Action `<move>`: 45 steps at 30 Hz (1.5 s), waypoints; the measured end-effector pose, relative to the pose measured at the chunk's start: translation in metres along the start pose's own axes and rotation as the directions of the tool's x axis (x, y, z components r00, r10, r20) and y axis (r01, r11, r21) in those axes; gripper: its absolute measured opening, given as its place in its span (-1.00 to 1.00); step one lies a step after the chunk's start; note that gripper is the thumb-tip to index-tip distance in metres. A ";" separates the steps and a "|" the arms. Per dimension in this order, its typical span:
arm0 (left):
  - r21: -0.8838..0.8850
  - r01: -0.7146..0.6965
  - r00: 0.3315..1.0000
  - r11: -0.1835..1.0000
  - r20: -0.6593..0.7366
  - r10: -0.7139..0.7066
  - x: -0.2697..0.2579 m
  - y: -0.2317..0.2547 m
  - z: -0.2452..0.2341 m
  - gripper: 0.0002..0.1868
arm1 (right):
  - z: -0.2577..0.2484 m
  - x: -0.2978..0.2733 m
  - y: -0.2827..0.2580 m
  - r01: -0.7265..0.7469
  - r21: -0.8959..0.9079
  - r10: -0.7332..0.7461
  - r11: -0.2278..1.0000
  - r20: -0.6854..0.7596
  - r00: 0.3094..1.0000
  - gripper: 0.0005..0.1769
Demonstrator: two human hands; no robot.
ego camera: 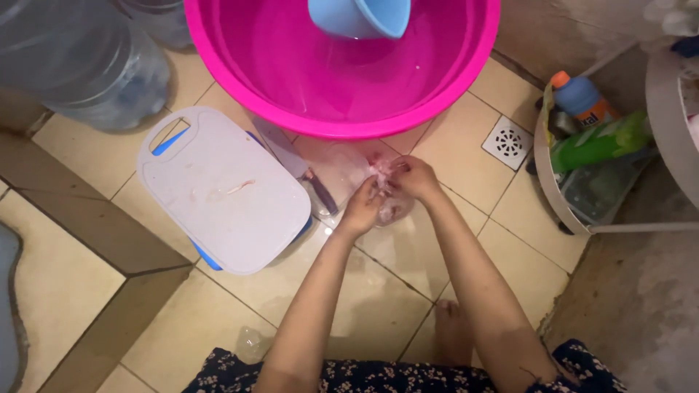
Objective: Preparing and cleaning raw chicken pieces on a cutting board using a knife and water.
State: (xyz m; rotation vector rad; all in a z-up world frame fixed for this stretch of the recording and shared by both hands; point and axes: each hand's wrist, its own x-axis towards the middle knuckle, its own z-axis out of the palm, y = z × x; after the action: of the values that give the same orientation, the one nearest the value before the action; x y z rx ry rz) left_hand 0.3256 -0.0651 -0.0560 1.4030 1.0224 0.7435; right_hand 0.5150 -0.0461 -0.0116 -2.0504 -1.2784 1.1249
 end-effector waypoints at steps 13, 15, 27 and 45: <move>0.235 0.119 0.975 0.965 -0.212 -0.068 -0.010 -0.027 -0.041 -0.56 | 0.058 -0.011 -0.008 0.236 -0.603 -0.298 0.762 -0.003 0.954 -0.67; 0.225 0.147 0.964 0.963 -0.249 -0.088 -0.013 -0.037 -0.042 -0.49 | 0.063 -0.013 -0.030 0.085 -0.312 -0.176 0.946 -0.276 0.945 -0.69; 0.092 0.194 0.935 0.977 -0.318 -0.156 -0.016 -0.059 -0.051 -0.42 | 0.035 0.061 0.065 0.208 0.466 0.130 0.860 -0.595 0.793 -0.82; -0.107 0.158 0.905 0.982 -0.383 -0.188 -0.002 -0.111 -0.051 -0.21 | 0.025 -0.018 0.023 -0.082 0.024 0.054 0.996 -0.919 0.390 -0.34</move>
State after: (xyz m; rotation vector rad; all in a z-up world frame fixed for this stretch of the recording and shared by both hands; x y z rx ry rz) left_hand 0.2616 -0.0527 -0.1593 1.1022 1.3969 0.9416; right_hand 0.5012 -0.0730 -0.0354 -2.1761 -0.5830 -0.1650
